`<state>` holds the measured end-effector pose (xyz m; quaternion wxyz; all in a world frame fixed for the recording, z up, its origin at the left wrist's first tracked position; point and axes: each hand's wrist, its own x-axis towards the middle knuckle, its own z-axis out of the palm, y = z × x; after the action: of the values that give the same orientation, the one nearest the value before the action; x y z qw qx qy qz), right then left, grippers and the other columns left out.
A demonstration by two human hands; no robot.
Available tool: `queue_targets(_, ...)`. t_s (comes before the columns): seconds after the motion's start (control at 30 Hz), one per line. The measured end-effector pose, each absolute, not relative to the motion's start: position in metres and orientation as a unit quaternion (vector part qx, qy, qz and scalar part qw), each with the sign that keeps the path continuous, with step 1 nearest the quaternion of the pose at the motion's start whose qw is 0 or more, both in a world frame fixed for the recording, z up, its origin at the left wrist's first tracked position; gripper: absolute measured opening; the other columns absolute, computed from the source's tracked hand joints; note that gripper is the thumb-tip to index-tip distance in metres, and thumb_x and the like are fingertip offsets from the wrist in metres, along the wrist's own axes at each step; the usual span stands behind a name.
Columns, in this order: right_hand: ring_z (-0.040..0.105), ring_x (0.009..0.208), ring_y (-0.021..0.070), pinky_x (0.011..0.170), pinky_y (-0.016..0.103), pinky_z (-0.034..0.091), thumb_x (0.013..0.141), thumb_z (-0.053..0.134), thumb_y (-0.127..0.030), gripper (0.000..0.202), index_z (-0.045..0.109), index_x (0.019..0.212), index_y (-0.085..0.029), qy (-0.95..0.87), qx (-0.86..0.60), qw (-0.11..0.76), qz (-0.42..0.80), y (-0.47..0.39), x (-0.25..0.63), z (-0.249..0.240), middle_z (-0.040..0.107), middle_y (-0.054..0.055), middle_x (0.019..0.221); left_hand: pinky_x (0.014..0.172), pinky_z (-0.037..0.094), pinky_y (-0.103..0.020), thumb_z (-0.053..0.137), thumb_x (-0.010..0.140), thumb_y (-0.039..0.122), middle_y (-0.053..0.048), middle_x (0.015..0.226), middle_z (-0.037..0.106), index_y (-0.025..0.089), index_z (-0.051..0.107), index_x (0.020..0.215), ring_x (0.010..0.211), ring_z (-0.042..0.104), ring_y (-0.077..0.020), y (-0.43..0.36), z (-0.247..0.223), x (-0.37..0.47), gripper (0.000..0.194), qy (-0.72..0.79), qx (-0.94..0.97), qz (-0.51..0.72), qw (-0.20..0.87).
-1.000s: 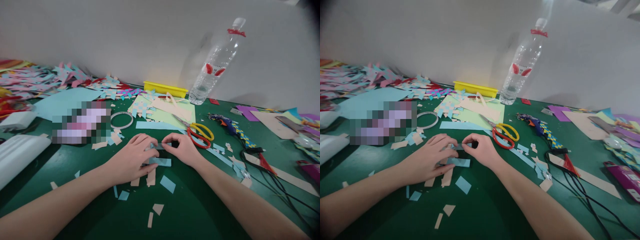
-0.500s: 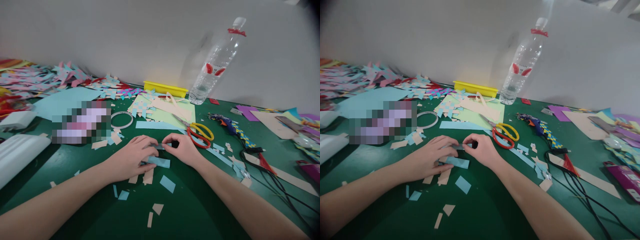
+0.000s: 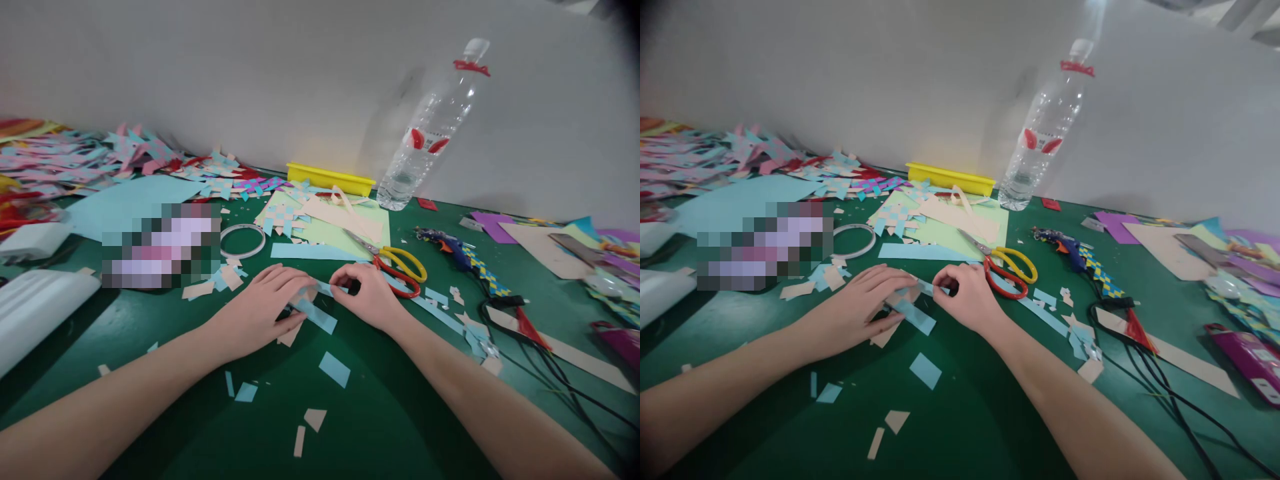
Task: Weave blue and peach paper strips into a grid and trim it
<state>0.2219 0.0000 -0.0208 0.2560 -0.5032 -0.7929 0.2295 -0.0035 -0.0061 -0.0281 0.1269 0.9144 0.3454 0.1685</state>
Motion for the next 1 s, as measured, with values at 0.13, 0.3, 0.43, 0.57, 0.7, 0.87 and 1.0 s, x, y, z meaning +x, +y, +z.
queue_targets(0.13, 0.050, 0.059, 0.0121, 0.087, 0.040, 0.036, 0.078, 0.057, -0.025, 0.009, 0.060, 0.071, -0.021, -0.815, -0.496, 0.245, 0.172, -0.002, 0.223, -0.022, 0.051, -0.005, 0.054, 0.107, 0.029, -0.044, 0.049, 0.091, 0.030, -0.004, 0.127, 0.052, 0.024, 0.043, 0.126, 0.121, 0.044, -0.0211, -0.006, -0.028, -0.004, 0.036, 0.342, 0.917, 0.168, 0.120)
queue_targets(0.3, 0.051, 0.059, 0.0124, 0.082, 0.036, 0.040, 0.083, 0.052, -0.026, 0.013, 0.061, 0.076, -0.020, -0.820, -0.480, 0.292, 0.109, -0.003, 0.222, -0.021, 0.052, -0.003, 0.057, 0.103, 0.034, -0.043, 0.044, 0.093, 0.026, -0.005, 0.123, 0.055, 0.023, 0.049, 0.119, 0.117, 0.046, -0.0210, -0.007, -0.024, -0.005, 0.027, 0.351, 0.912, 0.181, 0.111)
queue_targets(0.43, 0.058, 0.098, 0.0185, 0.091, 0.038, 0.039, 0.086, 0.048, -0.020, 0.023, 0.063, 0.104, -0.023, -0.853, -0.421, 0.292, 0.101, -0.002, 0.222, -0.023, 0.067, 0.003, 0.102, 0.096, 0.039, -0.043, 0.041, 0.093, 0.022, -0.006, 0.117, 0.058, 0.022, 0.053, 0.112, 0.111, 0.050, -0.0224, -0.005, -0.028, -0.008, 0.023, 0.375, 0.900, 0.207, 0.086)
queue_targets(0.57, 0.052, 0.115, 0.0170, 0.107, 0.043, 0.029, 0.090, 0.040, -0.015, 0.034, 0.058, 0.118, -0.026, -0.887, -0.385, 0.235, 0.099, -0.002, 0.222, -0.025, 0.061, -0.001, 0.124, 0.093, 0.041, -0.043, 0.045, 0.092, 0.026, -0.006, 0.115, 0.059, 0.021, 0.054, 0.112, 0.108, 0.052, -0.0230, -0.003, -0.033, -0.009, 0.023, 0.390, 0.892, 0.219, 0.073)
queue_targets(0.7, 0.047, 0.123, 0.0169, 0.110, 0.045, 0.024, 0.091, 0.041, -0.017, 0.034, 0.058, 0.119, -0.027, -0.899, -0.379, 0.200, 0.085, -0.002, 0.223, -0.026, 0.059, -0.003, 0.126, 0.092, 0.043, -0.042, 0.044, 0.093, 0.028, -0.007, 0.117, 0.058, 0.020, 0.054, 0.113, 0.109, 0.051, -0.0232, -0.003, -0.033, -0.009, 0.024, 0.401, 0.887, 0.214, 0.080)
queue_targets(0.87, 0.051, 0.119, 0.0187, 0.111, 0.048, 0.022, 0.089, 0.044, -0.015, 0.034, 0.061, 0.115, -0.028, -0.903, -0.378, 0.190, 0.073, -0.003, 0.223, -0.026, 0.065, -0.003, 0.118, 0.091, 0.043, -0.044, 0.044, 0.092, 0.031, -0.007, 0.115, 0.060, 0.021, 0.056, 0.110, 0.108, 0.053, -0.0243, -0.001, -0.034, -0.010, 0.024, 0.396, 0.891, 0.206, 0.084)
queue_targets(1.0, 0.053, 0.116, 0.0187, 0.111, 0.050, 0.022, 0.089, 0.044, -0.016, 0.032, 0.062, 0.114, -0.027, -0.907, -0.372, 0.191, 0.055, -0.004, 0.221, -0.024, 0.066, -0.002, 0.115, 0.092, 0.043, -0.044, 0.043, 0.092, 0.031, -0.006, 0.115, 0.061, 0.021, 0.058, 0.108, 0.108, 0.053, -0.0239, 0.000, -0.035, -0.010, 0.024, 0.391, 0.895, 0.200, 0.078)
